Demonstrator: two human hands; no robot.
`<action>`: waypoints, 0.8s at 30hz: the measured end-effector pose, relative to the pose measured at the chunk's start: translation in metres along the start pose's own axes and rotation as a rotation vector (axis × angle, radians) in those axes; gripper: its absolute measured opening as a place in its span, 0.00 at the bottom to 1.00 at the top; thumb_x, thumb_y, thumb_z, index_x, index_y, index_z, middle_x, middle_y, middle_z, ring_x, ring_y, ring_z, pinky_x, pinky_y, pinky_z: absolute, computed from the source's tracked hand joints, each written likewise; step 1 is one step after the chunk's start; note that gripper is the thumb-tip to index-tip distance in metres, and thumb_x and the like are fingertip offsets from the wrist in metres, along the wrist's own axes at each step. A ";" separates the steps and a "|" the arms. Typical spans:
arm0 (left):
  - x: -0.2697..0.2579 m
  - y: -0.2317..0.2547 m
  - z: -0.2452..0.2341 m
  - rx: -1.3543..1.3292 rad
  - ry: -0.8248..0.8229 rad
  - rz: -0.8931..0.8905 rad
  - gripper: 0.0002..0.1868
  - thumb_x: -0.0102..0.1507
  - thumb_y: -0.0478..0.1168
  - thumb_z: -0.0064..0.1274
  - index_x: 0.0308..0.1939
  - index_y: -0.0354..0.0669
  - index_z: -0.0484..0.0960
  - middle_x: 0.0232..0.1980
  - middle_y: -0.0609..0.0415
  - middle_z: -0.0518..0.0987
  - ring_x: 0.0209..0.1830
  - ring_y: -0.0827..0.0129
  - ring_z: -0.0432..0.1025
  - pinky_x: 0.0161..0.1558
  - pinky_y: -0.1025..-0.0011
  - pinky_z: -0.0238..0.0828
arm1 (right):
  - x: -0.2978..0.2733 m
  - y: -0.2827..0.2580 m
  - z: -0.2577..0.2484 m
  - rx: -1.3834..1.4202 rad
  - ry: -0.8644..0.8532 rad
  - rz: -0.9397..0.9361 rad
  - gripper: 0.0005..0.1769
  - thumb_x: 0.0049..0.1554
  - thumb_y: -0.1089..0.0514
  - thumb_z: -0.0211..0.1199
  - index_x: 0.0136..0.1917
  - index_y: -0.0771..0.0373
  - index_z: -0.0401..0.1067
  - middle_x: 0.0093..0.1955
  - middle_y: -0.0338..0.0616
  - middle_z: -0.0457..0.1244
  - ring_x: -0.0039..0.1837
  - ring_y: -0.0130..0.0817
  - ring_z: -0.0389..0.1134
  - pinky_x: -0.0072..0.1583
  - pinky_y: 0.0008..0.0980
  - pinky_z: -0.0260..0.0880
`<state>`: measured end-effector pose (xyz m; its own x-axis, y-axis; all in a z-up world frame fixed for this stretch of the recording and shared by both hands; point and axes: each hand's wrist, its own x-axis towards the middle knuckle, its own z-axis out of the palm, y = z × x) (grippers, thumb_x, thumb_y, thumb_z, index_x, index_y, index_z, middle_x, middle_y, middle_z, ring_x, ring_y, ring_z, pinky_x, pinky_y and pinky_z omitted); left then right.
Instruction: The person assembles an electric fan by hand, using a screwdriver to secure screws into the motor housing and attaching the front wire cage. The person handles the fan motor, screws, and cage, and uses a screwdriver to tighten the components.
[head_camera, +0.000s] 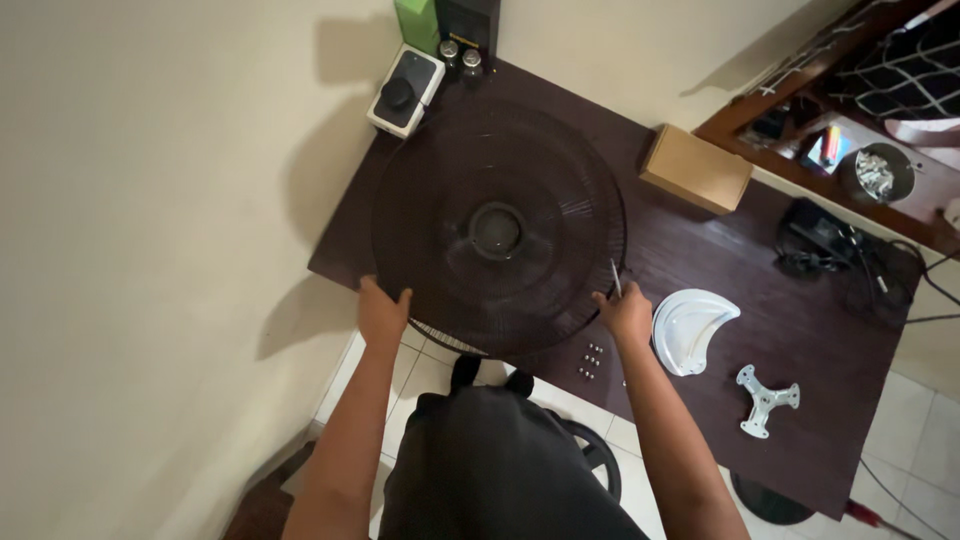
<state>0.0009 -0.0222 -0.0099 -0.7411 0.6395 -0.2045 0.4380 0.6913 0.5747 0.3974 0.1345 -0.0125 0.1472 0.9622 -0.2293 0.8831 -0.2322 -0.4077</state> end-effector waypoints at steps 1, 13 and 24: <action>0.002 -0.002 0.002 0.026 -0.070 -0.055 0.32 0.58 0.43 0.65 0.60 0.33 0.67 0.58 0.34 0.74 0.59 0.40 0.70 0.59 0.51 0.68 | 0.005 0.001 0.001 -0.006 0.005 0.002 0.27 0.46 0.44 0.78 0.45 0.66 0.72 0.45 0.61 0.70 0.51 0.60 0.71 0.53 0.52 0.71; 0.001 -0.020 0.024 0.096 0.148 0.191 0.33 0.61 0.35 0.56 0.69 0.27 0.66 0.55 0.34 0.70 0.56 0.41 0.67 0.59 0.54 0.65 | 0.042 0.043 0.029 -0.018 0.017 -0.068 0.24 0.45 0.46 0.78 0.41 0.68 0.74 0.43 0.62 0.70 0.50 0.58 0.72 0.54 0.50 0.72; -0.007 -0.016 0.003 -0.183 0.245 0.316 0.22 0.63 0.30 0.48 0.60 0.24 0.69 0.54 0.32 0.69 0.57 0.39 0.67 0.61 0.49 0.62 | 0.020 0.069 0.027 0.466 -0.169 -0.170 0.17 0.52 0.57 0.74 0.44 0.67 0.69 0.35 0.42 0.64 0.38 0.30 0.61 0.41 0.34 0.64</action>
<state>0.0006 -0.0368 -0.0206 -0.6939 0.6958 0.1855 0.5815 0.3894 0.7143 0.4487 0.1341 -0.0693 -0.0889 0.9643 -0.2494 0.5906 -0.1506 -0.7928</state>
